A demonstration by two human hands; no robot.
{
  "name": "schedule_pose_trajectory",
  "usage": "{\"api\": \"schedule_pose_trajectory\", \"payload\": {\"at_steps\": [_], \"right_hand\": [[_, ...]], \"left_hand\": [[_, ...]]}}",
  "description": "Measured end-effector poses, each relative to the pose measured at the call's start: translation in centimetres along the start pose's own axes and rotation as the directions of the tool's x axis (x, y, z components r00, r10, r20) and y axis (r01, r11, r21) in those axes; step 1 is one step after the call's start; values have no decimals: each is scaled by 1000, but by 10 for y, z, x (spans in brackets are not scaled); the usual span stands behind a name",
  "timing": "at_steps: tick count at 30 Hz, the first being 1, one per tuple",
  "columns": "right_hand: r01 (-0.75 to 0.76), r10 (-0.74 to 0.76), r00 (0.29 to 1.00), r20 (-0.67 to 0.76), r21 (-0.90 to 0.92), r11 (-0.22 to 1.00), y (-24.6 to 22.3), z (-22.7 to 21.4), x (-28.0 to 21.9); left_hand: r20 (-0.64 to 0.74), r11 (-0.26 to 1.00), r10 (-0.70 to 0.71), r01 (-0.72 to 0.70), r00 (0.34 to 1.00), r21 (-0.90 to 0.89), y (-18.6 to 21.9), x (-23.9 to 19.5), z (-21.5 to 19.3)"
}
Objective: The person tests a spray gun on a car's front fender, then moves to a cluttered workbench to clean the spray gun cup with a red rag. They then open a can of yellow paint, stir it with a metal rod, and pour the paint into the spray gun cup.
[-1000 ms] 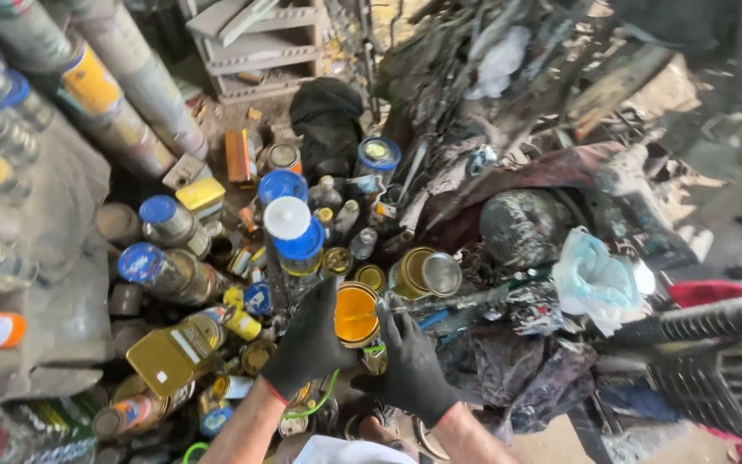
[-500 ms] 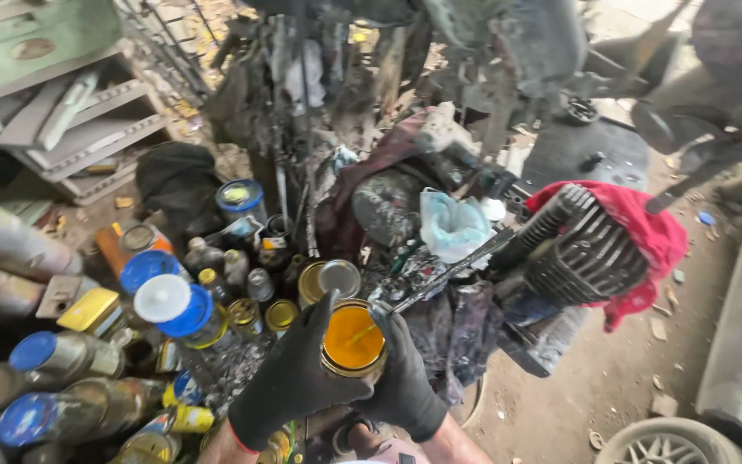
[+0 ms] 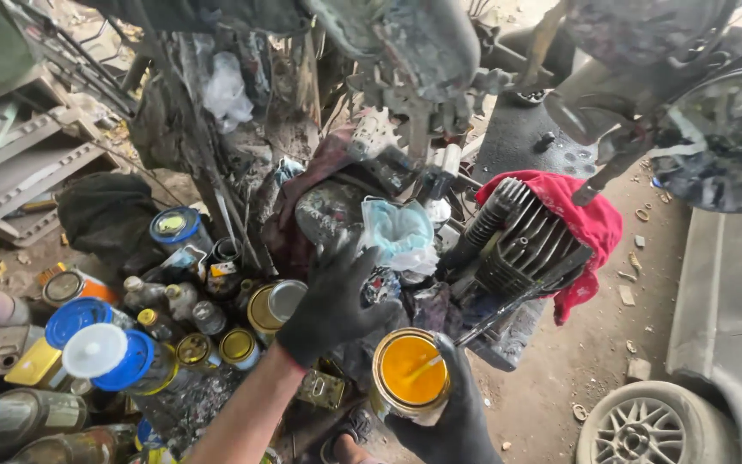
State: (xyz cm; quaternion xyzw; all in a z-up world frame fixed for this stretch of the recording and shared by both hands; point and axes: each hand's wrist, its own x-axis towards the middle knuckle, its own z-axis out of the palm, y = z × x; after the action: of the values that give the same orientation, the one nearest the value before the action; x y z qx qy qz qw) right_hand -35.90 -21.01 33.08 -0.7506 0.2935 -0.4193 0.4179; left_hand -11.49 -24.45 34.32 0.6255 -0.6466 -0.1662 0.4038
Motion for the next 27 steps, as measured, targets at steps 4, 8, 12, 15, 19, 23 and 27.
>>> {"api": "schedule_pose_trajectory", "payload": {"at_steps": [4,8,12,15,19,23,27], "right_hand": [[90,-89,993,-72,7,996,19,-8,-3],[85,-84,996,-27,54,995,40,-16,0],[61,-58,997,-49,52,997,43,-17,6],[-38,38,999,5,61,997,40,-23,14],[-74,76,997,25,-59,995,34,-33,28],[-47,44,999,31,85,995,47,-37,29],[-120,123,991,44,-65,991,41,-45,44]], "left_hand": [[107,894,132,-164,986,417,-1,55,17],[196,902,124,-193,973,387,-20,76,42],[258,931,33,-124,966,345,-24,84,48],[181,937,59,-118,982,330,-31,76,41],[-63,968,155,-139,986,207,-30,50,10],[-276,998,65,-69,959,-5,-92,5,36],[-188,973,-215,193,958,-128,-120,-7,69]]}}
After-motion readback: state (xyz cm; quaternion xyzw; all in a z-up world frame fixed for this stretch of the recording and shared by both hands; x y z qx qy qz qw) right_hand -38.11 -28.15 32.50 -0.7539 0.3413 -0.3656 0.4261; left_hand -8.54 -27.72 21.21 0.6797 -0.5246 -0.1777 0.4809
